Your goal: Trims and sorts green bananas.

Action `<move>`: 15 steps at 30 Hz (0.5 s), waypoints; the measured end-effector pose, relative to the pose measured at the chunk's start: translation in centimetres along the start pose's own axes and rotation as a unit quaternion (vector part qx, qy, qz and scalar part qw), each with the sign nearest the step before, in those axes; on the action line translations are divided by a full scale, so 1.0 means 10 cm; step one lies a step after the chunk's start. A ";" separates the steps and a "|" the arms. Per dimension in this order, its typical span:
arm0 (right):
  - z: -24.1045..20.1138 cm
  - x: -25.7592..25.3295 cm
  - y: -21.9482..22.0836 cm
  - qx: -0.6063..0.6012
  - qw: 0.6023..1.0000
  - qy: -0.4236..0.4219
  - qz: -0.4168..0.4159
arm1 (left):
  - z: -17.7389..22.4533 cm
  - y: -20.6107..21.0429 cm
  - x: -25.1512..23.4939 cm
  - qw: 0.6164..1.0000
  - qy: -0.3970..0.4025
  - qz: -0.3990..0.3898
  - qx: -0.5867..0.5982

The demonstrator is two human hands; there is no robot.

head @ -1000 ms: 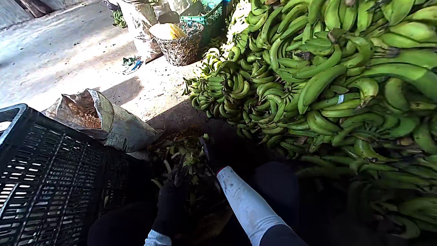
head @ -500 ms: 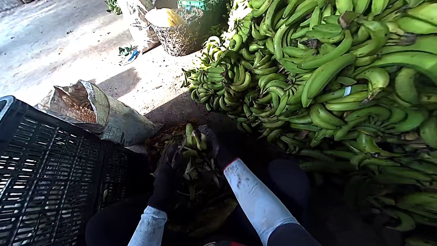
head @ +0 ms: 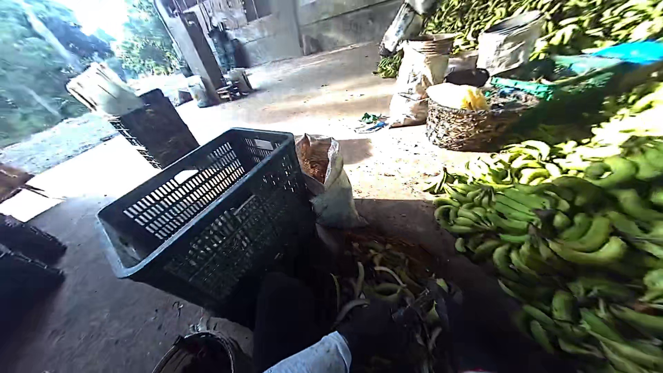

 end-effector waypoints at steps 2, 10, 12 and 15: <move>0.21 -0.11 -0.25 -0.006 0.997 -0.005 0.076 | -0.06 0.02 0.16 0.999 -0.014 -0.026 -0.039; 0.27 -0.37 -0.46 -0.174 0.983 -0.029 0.060 | 0.00 -0.32 -0.17 0.962 0.102 0.154 -0.204; 0.23 -0.39 -0.44 -0.281 0.959 -0.006 0.040 | -0.01 -0.34 -0.24 0.950 0.075 0.179 -0.243; 0.20 -0.41 -0.53 -0.404 0.914 0.000 0.029 | -0.06 -0.24 -0.09 0.963 0.069 0.149 -0.213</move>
Point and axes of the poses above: each hand's wrist, its own x-axis away from the middle knuckle, its own y-axis out of the palm, z = x × y, the point moved 4 cm from there along -x, towards the middle knuckle, and after that the axes turned 5 degrees about -z, right-handed, at the moved point
